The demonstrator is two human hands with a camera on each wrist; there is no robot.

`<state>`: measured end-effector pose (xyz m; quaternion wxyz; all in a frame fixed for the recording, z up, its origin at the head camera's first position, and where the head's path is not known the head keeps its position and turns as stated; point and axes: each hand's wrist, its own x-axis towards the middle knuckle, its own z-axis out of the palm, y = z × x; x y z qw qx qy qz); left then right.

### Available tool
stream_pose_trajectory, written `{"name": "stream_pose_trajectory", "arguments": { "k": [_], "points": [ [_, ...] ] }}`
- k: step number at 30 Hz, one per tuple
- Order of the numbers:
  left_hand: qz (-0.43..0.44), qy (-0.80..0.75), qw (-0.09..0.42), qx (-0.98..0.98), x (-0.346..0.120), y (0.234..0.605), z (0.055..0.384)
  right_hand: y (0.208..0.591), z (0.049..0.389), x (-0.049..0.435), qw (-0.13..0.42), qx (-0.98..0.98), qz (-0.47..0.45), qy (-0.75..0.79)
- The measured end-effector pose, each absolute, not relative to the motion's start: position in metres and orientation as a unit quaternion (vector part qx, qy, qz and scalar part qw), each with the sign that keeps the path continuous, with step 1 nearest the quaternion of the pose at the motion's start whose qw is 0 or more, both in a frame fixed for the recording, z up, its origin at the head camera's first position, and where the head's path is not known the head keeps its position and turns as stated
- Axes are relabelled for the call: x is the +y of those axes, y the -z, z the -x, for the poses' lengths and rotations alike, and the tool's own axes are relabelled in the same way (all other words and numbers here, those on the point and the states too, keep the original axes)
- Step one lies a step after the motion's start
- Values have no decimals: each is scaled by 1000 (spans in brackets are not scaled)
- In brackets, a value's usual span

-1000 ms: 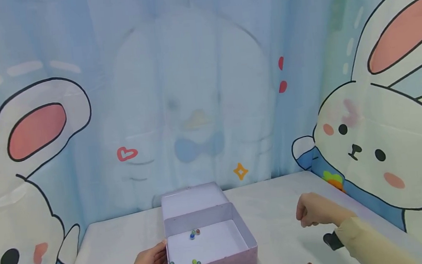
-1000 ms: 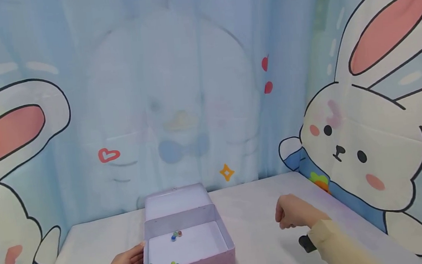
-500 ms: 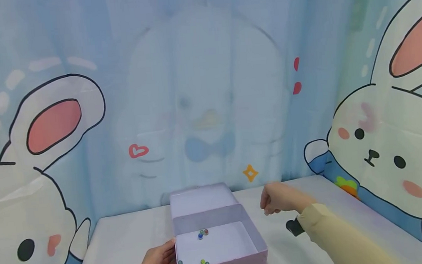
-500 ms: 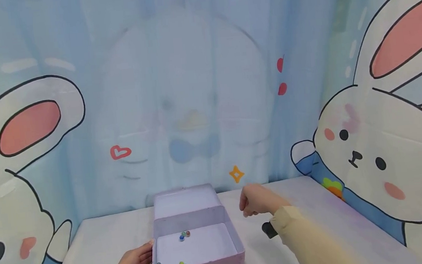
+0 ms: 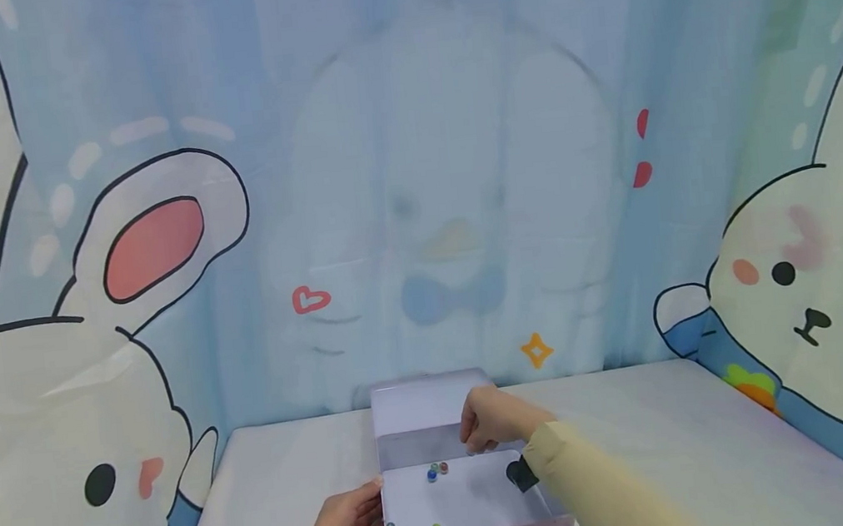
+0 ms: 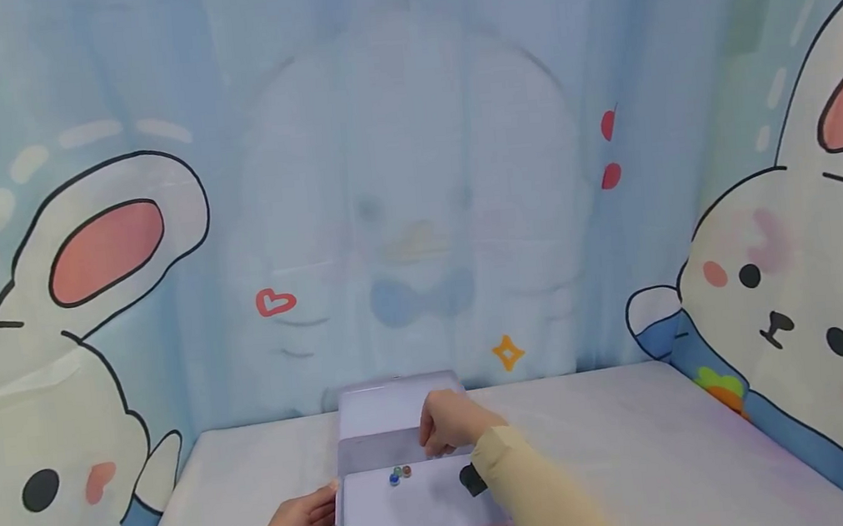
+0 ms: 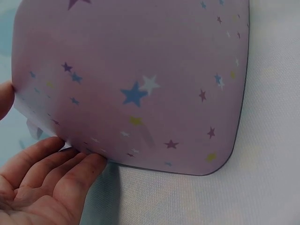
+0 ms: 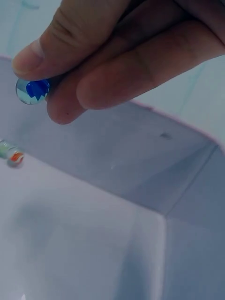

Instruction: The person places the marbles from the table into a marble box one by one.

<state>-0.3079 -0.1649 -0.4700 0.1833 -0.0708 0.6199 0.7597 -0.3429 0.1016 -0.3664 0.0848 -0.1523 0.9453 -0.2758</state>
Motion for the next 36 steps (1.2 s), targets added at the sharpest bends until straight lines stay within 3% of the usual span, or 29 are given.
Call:
{"name": "stream_pose_trajectory", "arguments": {
  "k": [11, 36],
  "points": [
    [69, -754, 180, 628, -163, 470, 308, 406, 358, 77, 112, 933, 161, 300],
    [77, -751, 180, 631, -163, 472, 309, 422, 361, 71, 110, 927, 157, 323]
  ]
}}
